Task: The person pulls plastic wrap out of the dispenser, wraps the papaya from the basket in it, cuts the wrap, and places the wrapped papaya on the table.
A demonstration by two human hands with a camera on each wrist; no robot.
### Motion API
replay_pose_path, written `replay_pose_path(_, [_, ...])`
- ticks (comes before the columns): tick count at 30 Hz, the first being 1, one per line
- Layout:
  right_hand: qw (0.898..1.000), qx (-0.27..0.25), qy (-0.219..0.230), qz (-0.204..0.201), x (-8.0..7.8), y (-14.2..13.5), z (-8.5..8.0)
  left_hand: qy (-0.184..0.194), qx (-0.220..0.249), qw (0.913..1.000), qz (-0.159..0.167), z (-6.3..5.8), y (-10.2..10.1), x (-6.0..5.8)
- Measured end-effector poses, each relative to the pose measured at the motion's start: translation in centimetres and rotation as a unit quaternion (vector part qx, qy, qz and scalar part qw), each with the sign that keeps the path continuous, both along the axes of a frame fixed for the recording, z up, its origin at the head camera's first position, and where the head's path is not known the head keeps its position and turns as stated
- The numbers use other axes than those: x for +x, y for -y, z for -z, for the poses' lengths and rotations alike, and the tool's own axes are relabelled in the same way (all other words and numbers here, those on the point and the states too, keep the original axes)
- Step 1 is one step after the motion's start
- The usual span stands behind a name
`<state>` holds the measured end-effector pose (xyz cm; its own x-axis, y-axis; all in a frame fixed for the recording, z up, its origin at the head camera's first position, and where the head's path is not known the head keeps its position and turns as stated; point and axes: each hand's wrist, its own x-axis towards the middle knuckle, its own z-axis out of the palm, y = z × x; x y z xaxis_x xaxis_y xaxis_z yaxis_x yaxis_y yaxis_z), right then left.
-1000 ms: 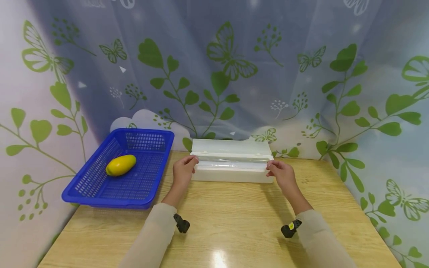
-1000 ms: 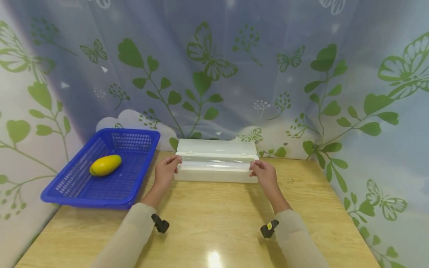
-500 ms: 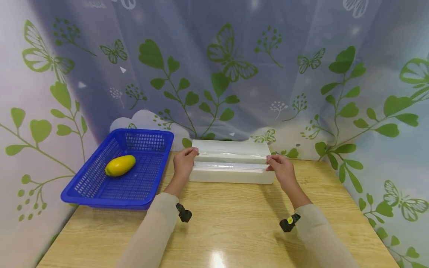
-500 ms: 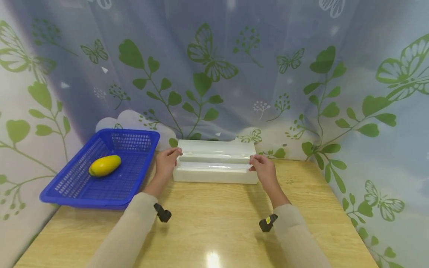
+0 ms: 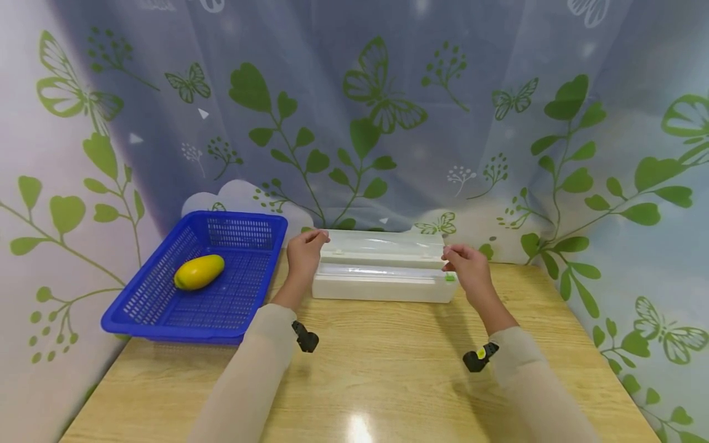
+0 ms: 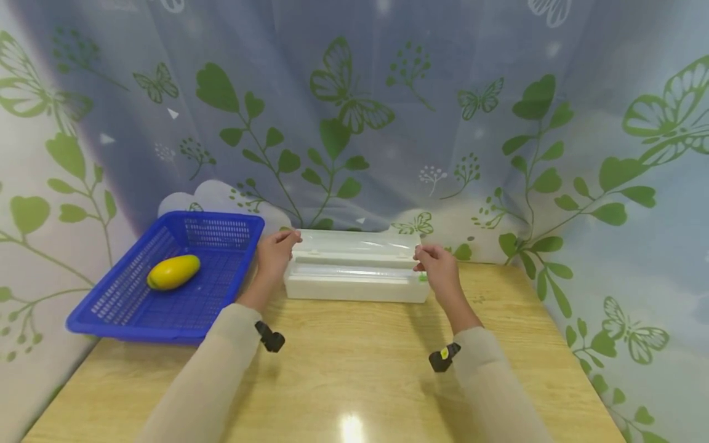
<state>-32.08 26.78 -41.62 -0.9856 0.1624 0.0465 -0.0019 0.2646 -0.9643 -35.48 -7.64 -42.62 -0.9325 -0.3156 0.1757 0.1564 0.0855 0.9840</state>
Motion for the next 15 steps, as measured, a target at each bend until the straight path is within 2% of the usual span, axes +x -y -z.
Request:
replay_pose_path(6, [1.0, -0.004, -0.014, -0.002, -0.3, 0.0, -0.7, -0.008, 0.015, 0.9998, 0.009, -0.7, 0.1, -0.3])
replay_pose_path(15, [0.999, -0.011, -0.037, -0.003, -0.5, 0.1, -2.0, -0.002, 0.033, 0.9991, 0.028, -1.9, 0.3, 0.0])
